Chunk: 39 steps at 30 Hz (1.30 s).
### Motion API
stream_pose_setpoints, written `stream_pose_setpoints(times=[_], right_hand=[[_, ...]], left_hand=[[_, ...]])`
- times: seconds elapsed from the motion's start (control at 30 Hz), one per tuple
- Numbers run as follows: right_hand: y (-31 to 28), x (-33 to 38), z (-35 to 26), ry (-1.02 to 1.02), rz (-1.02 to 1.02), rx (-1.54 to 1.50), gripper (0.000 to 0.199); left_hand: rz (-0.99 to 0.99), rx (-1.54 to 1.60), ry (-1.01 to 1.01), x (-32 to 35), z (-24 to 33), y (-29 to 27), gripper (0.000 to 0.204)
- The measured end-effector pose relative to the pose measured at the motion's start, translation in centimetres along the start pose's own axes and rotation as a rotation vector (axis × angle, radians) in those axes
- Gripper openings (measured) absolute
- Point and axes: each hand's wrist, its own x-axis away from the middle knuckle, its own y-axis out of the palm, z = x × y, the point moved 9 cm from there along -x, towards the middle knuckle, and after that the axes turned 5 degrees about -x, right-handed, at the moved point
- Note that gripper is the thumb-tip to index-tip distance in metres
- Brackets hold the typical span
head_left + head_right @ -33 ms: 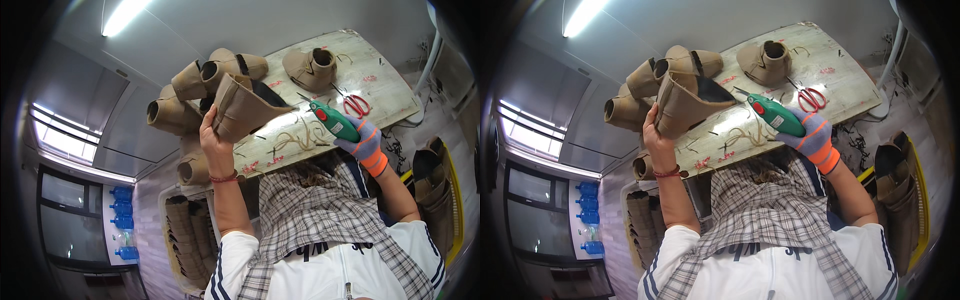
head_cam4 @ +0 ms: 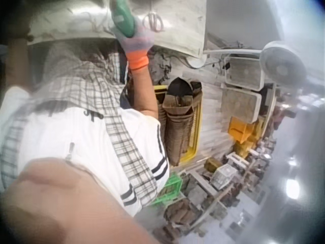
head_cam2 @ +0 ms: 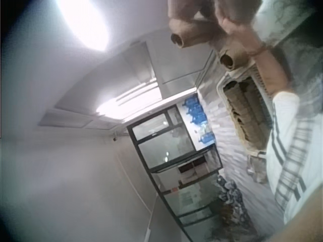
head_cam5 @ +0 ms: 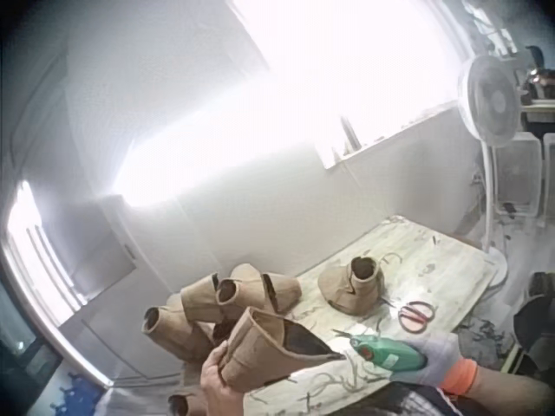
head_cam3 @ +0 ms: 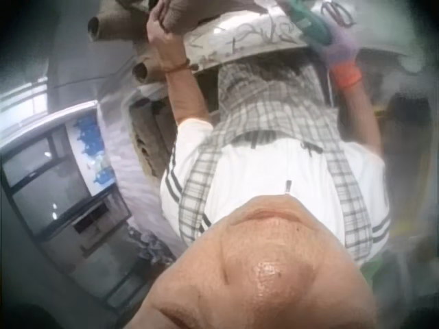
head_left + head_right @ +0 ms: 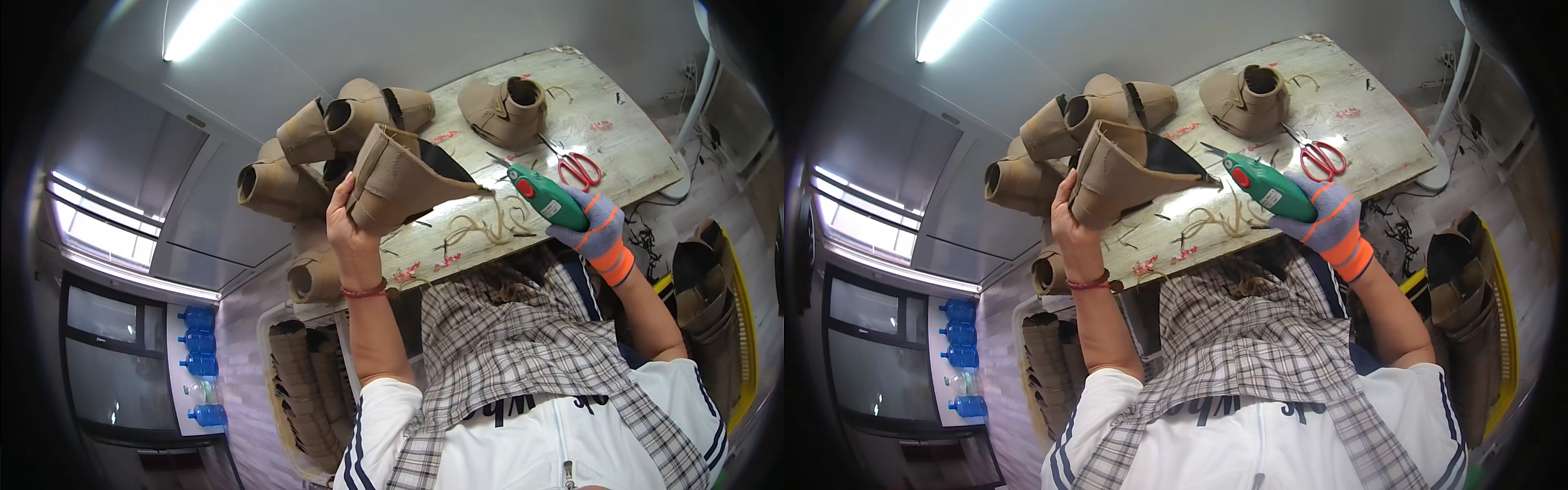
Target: The person trims the edges of shoe uppers using a rotary cutter and scissors. They repeatedly pick up individual uppers from a white basket, trim the edges, and place them on a table or into a yellow basket.
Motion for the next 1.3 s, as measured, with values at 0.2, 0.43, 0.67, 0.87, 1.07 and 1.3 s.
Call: stream_pose_setpoints(times=[0.2,0.43,0.67,0.87,1.07,1.3], right_hand=[[-2.0,1.8,1.2,-0.068,-0.007,0.14,0.058],[-1.0,1.7,-0.1,-0.099,-0.071,0.068,0.057],[-0.6,1.1,-1.1,-0.146,-0.052,0.034,0.059],[0.0,0.6,-1.9,-0.158,-0.064,-0.016,0.057],[0.9,0.6,-2.4,-0.121,-0.051,-0.022,0.058],[3.1,1.8,0.9,0.25,-0.047,-0.306,0.056]], left_hand=[[-0.068,0.185,-0.13,-0.2,-2.5,-1.8,0.026],[-0.031,0.152,-0.063,-0.4,-3.2,-3.2,0.023],[0.041,0.263,-0.181,-0.7,-4.5,-3.6,0.023],[0.057,0.218,-0.21,-1.1,-6.0,-3.2,0.026],[0.056,0.132,-0.08,-0.7,-7.0,-2.1,0.03],[-0.027,-0.368,0.215,0.9,-7.5,-0.3,0.033]])
